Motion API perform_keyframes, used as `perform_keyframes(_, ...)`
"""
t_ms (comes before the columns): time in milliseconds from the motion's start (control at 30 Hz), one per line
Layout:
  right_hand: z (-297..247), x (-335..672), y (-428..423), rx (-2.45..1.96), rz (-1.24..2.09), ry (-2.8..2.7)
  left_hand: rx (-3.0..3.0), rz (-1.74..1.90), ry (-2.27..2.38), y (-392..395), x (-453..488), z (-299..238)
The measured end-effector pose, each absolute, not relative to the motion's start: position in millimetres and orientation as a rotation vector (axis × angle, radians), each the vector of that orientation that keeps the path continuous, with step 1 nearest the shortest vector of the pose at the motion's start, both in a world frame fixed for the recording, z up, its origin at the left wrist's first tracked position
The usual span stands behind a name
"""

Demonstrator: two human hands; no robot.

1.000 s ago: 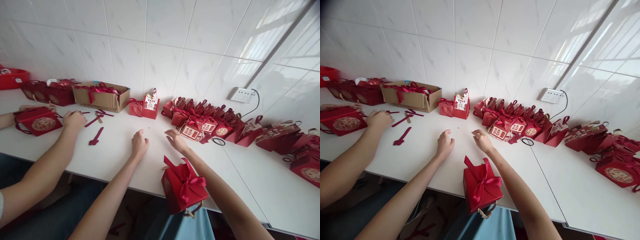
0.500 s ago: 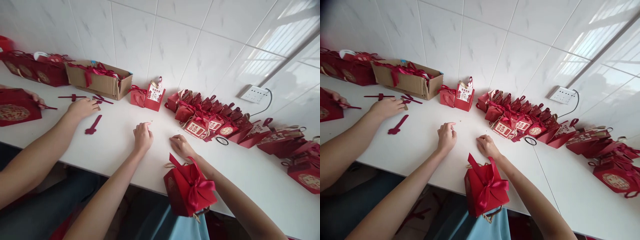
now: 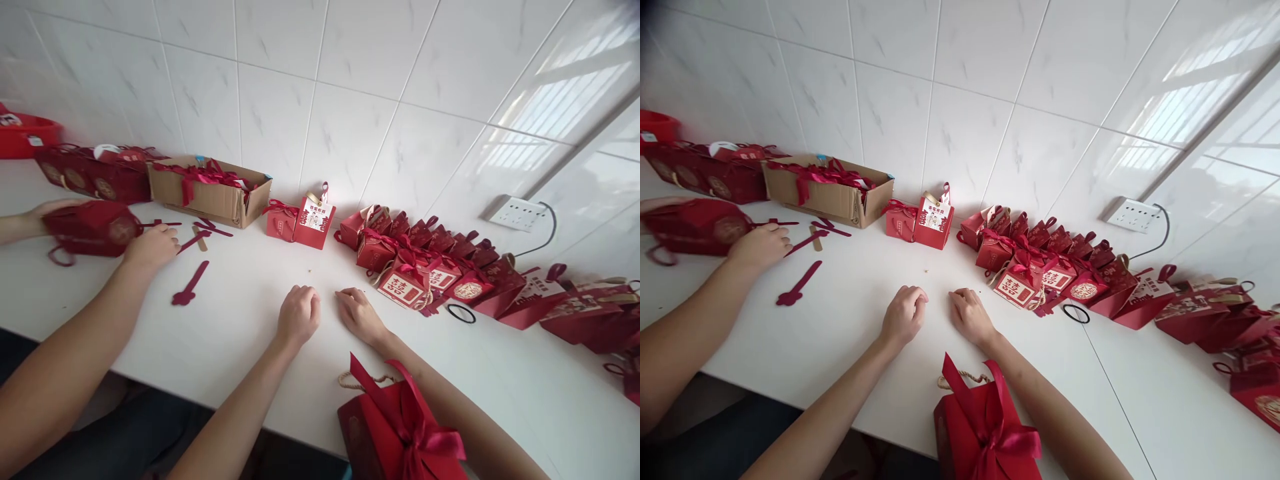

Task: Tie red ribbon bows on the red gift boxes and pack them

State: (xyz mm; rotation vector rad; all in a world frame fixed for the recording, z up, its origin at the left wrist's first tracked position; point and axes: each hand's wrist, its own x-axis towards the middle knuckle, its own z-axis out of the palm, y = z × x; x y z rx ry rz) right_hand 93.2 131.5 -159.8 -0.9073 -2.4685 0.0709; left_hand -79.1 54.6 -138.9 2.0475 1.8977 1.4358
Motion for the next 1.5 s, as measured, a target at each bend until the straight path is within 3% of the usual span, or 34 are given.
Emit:
perform_keyframes(533, -156.2, 66.3, 152.9, -0.882, 0.175, -2.482, 2.107, 1.352, 1.906, 55.5, -78.3, -139.7)
perform_keyframes(1133, -133.5, 31.8, 146.1, -1.158, 0.263, -2.497, 2.164, 1.259, 1.920, 56.7, -85.2, -132.9)
perform_keyframes(1400, -89.8, 132.2, 97.0, -1.300, 0.459, -2.256, 2.018, 1.287, 1.929, 65.3, -87.7, -130.8)
perform_keyframes(1500, -66.3, 176.6, 50.0, -1.237, 0.824, -2.099, 1.952, 1.466, 1.801, 47.0, -81.1, -115.0)
